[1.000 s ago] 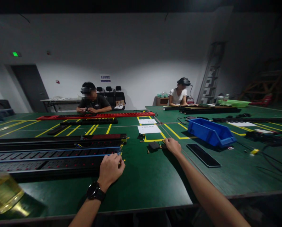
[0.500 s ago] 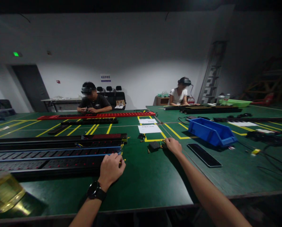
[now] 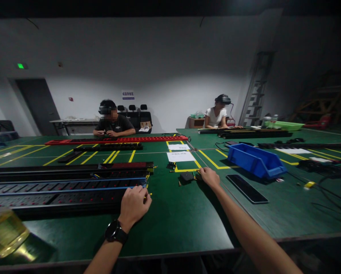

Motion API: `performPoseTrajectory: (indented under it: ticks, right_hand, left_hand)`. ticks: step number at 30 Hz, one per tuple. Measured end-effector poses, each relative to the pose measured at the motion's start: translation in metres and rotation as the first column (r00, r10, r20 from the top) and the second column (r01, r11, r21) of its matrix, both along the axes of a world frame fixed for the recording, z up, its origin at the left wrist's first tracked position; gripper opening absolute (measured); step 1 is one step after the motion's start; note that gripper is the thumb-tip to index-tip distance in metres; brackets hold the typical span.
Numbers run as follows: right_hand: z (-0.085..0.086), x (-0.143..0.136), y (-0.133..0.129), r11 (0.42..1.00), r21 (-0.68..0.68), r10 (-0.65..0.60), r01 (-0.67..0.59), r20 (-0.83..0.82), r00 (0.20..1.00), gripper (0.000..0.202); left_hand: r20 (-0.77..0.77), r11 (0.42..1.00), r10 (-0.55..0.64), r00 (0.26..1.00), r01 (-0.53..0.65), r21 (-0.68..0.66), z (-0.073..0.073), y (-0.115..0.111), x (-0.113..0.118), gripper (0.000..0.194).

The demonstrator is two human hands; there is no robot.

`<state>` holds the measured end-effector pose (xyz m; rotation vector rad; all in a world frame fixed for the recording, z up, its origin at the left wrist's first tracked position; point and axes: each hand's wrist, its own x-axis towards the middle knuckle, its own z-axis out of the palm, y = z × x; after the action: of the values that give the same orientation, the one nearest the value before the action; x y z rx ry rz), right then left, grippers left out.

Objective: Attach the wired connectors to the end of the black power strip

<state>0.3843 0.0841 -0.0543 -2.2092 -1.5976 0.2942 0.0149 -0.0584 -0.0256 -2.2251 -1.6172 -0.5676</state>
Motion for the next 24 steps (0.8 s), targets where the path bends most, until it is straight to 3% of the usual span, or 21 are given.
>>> performPoseTrajectory:
  ticks: [24]
  right_hand:
    - [0.0013,-0.0008,-0.0012,1.000,0.003,-0.002,0.002,0.013,1.000,0.052]
  left_hand:
    - [0.004,1.000,0.000,1.000,0.000,0.016,-0.0014,0.0004,-0.0007,0.022]
